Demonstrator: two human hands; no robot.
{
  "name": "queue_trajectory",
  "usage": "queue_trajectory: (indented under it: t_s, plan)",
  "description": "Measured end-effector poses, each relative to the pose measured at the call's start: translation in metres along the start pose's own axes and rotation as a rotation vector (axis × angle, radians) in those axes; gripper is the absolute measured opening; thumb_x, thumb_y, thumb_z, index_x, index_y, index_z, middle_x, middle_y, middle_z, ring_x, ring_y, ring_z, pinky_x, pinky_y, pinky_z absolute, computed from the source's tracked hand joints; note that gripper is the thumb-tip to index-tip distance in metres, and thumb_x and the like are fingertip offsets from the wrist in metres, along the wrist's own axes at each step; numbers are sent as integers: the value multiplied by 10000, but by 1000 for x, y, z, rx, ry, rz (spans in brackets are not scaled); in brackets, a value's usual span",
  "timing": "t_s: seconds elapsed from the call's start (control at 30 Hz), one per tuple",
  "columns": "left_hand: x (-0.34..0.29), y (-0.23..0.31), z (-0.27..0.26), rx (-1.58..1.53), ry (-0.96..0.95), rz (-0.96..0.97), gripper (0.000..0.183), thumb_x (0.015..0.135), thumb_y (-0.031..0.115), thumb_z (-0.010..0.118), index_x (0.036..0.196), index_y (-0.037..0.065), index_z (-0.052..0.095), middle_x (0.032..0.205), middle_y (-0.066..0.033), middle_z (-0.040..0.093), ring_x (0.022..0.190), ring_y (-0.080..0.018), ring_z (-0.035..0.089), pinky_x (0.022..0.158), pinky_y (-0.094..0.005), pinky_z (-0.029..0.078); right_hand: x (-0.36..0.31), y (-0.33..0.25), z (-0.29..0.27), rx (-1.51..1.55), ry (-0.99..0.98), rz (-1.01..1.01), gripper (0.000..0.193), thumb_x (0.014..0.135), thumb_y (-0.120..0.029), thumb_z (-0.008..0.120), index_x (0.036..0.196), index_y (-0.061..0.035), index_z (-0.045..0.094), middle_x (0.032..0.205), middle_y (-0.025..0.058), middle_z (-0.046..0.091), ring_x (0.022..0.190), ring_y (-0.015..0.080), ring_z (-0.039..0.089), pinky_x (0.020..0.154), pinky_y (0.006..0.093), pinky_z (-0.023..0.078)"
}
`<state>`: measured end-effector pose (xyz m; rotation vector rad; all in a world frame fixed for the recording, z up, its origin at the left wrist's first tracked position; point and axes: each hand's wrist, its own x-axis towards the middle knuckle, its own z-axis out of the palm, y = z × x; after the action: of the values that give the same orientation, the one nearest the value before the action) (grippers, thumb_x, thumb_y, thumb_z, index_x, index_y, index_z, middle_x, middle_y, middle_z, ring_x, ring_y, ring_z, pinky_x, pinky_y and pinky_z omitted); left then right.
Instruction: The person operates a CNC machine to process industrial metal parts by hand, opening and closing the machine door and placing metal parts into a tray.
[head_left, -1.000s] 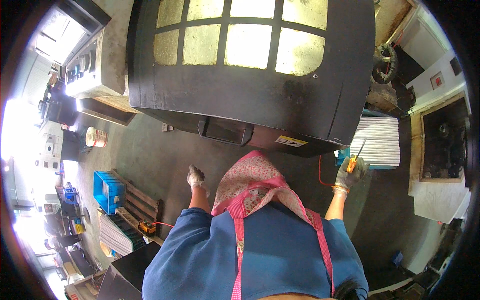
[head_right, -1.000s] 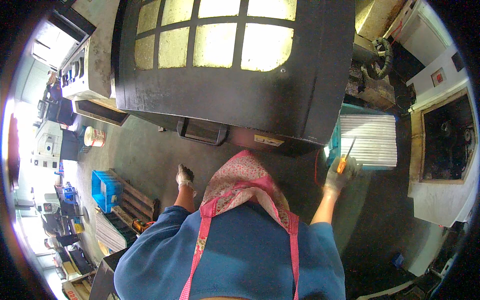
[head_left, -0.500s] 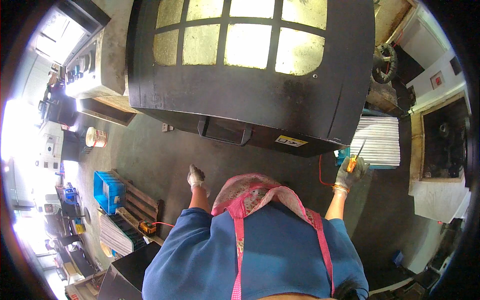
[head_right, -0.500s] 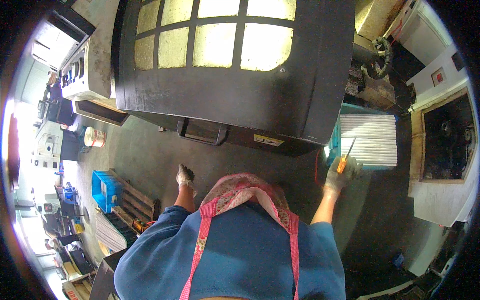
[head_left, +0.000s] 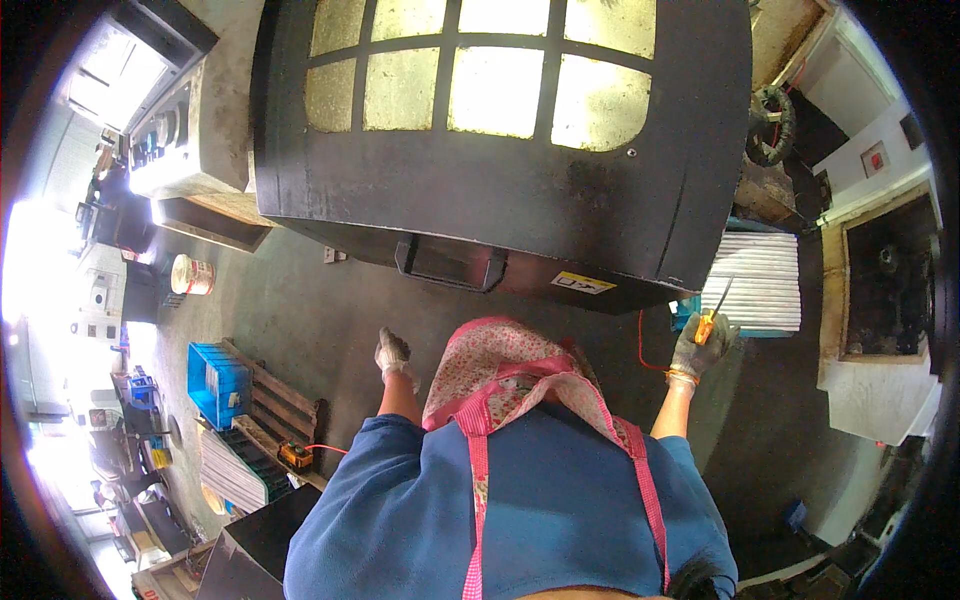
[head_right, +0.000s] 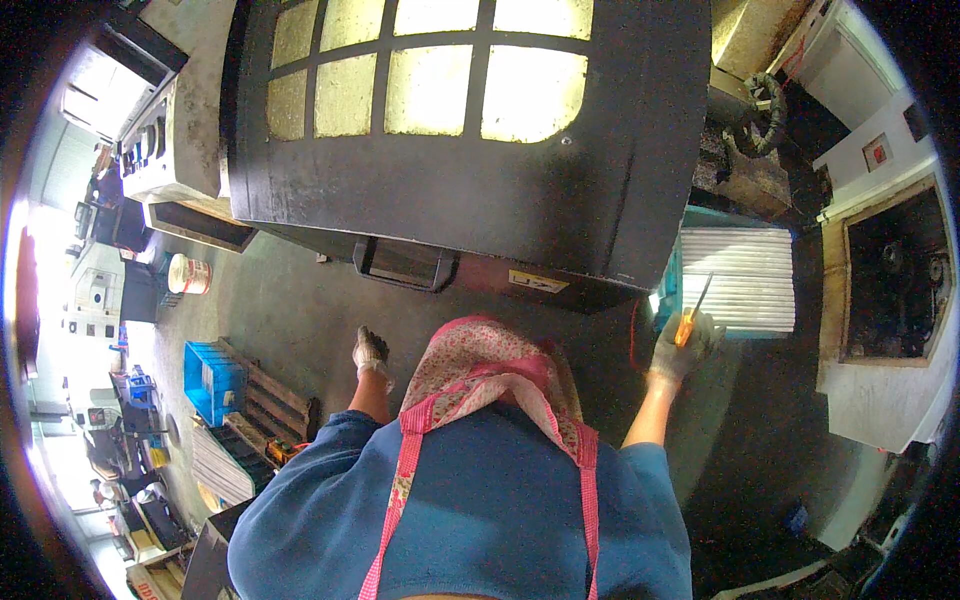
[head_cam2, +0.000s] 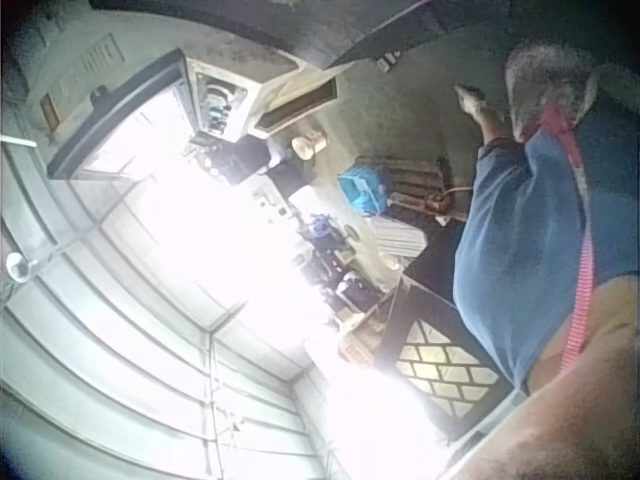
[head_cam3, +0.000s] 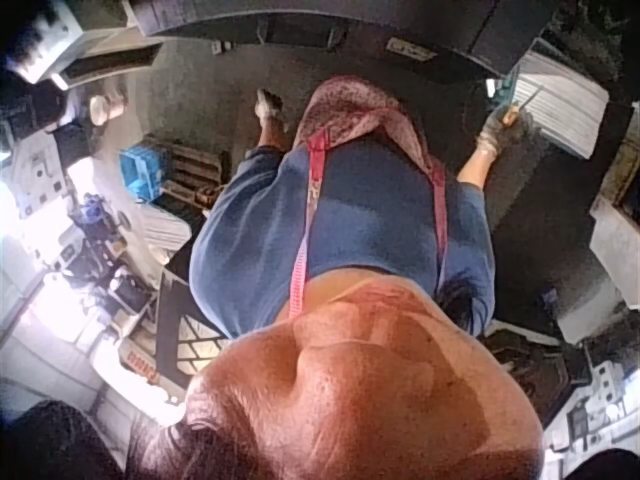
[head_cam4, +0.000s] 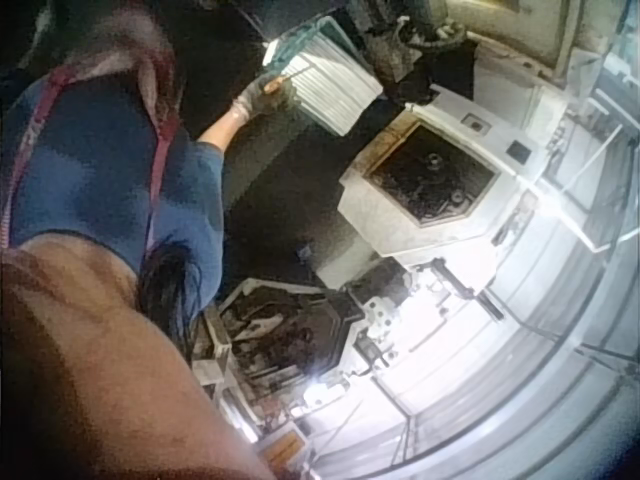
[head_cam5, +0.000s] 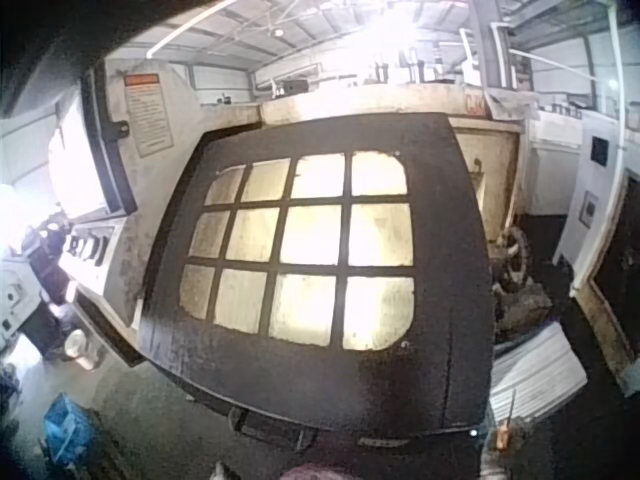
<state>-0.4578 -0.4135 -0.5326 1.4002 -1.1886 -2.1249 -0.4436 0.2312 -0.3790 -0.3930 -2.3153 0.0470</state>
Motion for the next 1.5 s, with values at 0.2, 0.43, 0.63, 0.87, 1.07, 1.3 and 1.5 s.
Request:
queue_trajectory:
  t_s: [0.2,0.43,0.63,0.87,1.07,1.3,1.5]
  plan:
    - [6,2,-1,-103,-83,-88,386,998,463,687,764,195,538,589,-18,496,443,-205,438,440,-396,329,-2,2,4,-16,113,-38,279,969,-337,746,1053,-74,706,1100,124,713,1099,334,688,1186,591,411]
    - [0,9,3,-69,-54,-103,297,1009,414,683,884,179,552,657,-21,551,492,-209,496,465,-376,368,-3,-1,1,117,9,62,261,1039,-337,641,1081,-80,652,1117,121,676,1144,325,632,1194,585,358]
    - [-14,14,6,120,43,-11,314,992,373,723,833,182,530,570,-4,479,410,-180,425,407,-355,318,0,-1,2,58,126,-25,259,970,-322,745,1029,-77,685,1045,115,700,1067,329,685,1201,581,386]
    - [-26,17,12,64,-4,18,338,985,350,720,772,198,506,574,21,478,422,-167,439,415,-340,331,-3,1,2,0,47,-2,270,973,-322,740,1044,-65,701,1069,128,708,1086,336,689,1207,590,385]
    - [-16,13,4,96,0,-5,273,983,334,695,815,193,532,626,-10,521,473,-195,494,457,-378,384,-3,1,6,30,112,-14,292,978,-345,732,1031,-60,699,1058,129,709,1073,338,689,1208,582,386]
    - [-4,5,2,28,21,2,290,1001,378,683,833,176,560,662,-14,535,522,-205,507,487,-378,379,-2,1,6,32,120,-4,296,972,-350,734,1033,-63,694,1046,121,710,1056,338,689,1203,581,391]
    - [-10,6,9,14,70,13,333,1018,415,668,822,169,562,650,-10,518,515,-205,481,484,-382,354,-4,1,5,37,79,-16,304,1059,-388,610,1082,-86,643,1119,114,667,1151,335,622,1218,606,330]
